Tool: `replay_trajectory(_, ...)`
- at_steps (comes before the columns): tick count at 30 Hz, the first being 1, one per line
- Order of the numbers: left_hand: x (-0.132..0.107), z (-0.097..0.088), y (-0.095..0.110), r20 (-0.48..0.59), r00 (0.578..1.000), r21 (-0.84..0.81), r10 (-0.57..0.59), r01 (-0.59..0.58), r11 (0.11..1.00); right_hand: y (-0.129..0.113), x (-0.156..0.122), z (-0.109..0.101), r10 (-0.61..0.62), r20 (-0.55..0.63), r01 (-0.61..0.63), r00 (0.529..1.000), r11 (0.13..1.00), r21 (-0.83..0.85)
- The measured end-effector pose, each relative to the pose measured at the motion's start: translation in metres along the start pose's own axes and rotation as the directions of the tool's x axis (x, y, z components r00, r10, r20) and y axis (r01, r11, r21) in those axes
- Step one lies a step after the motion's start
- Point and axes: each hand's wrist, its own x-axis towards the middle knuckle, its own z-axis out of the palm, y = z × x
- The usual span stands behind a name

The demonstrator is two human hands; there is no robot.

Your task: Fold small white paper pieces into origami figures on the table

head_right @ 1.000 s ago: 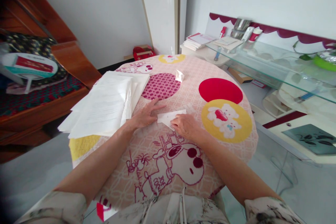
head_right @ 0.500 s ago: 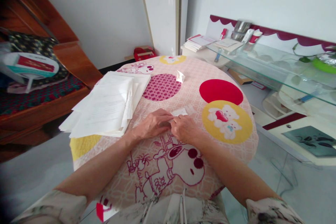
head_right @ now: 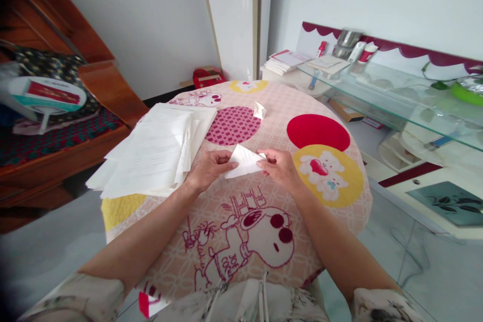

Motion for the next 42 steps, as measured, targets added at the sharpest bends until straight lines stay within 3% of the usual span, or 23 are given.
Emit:
replay_trajectory(3,0.002,-0.003,-0.006,0.028,0.999,0.138,-0.034,0.03,0.99,0.001,-0.003,0.002,0.16,0.047,-0.163,0.986,0.985,0.059)
replay_trajectory(6,0.001,-0.005,-0.006,0.018,1.0,0.412,-0.001,-0.007,0.911,0.002,-0.006,0.004,0.289,0.083,-0.284,0.954,0.957,-0.062)
replay_trajectory(8,-0.002,-0.003,-0.003,-0.009,0.999,0.625,0.053,-0.036,0.78,0.002,-0.007,0.006,0.294,0.096,-0.27,0.951,0.941,-0.204)
replay_trajectory(11,-0.008,0.002,0.001,0.008,0.974,0.824,0.225,-0.134,0.55,0.0,-0.007,0.009,0.172,0.085,-0.115,0.981,0.882,-0.457)
replay_trajectory(14,-0.012,0.009,0.002,0.21,0.918,0.824,0.336,-0.352,0.445,-0.004,-0.009,0.01,0.051,0.088,0.025,0.995,0.717,-0.697)
replay_trajectory(17,-0.013,0.013,0.001,0.387,0.874,0.754,0.294,-0.484,0.445,-0.008,-0.013,0.009,-0.015,0.134,0.119,0.991,0.559,-0.82)
replay_trajectory(20,-0.014,0.013,0.001,0.411,0.864,0.74,0.29,-0.502,0.447,-0.009,-0.016,0.008,-0.115,0.279,0.298,0.954,0.505,-0.81)
replay_trajectory(23,-0.015,0.012,0.001,0.41,0.86,0.744,0.304,-0.509,0.433,-0.007,-0.017,0.01,-0.201,0.439,0.478,0.876,0.489,-0.73)
replay_trajectory(29,-0.014,0.012,0.003,0.484,0.835,0.774,0.263,-0.548,0.318,-0.002,-0.017,0.014,-0.201,0.56,0.589,0.804,0.39,-0.707)
replay_trajectory(36,-0.019,0.013,0.011,0.508,0.836,0.811,0.207,-0.545,0.213,-0.002,-0.021,0.014,-0.19,0.601,0.625,0.777,0.353,-0.696)
replay_trajectory(39,-0.021,0.013,0.011,0.489,0.855,0.835,0.171,-0.516,0.192,-0.002,-0.02,0.012,-0.163,0.573,0.581,0.803,0.425,-0.694)
replay_trajectory(42,-0.02,0.011,0.012,0.45,0.88,0.848,0.15,-0.474,0.239,-0.002,-0.017,0.007,-0.139,0.507,0.496,0.851,0.53,-0.688)
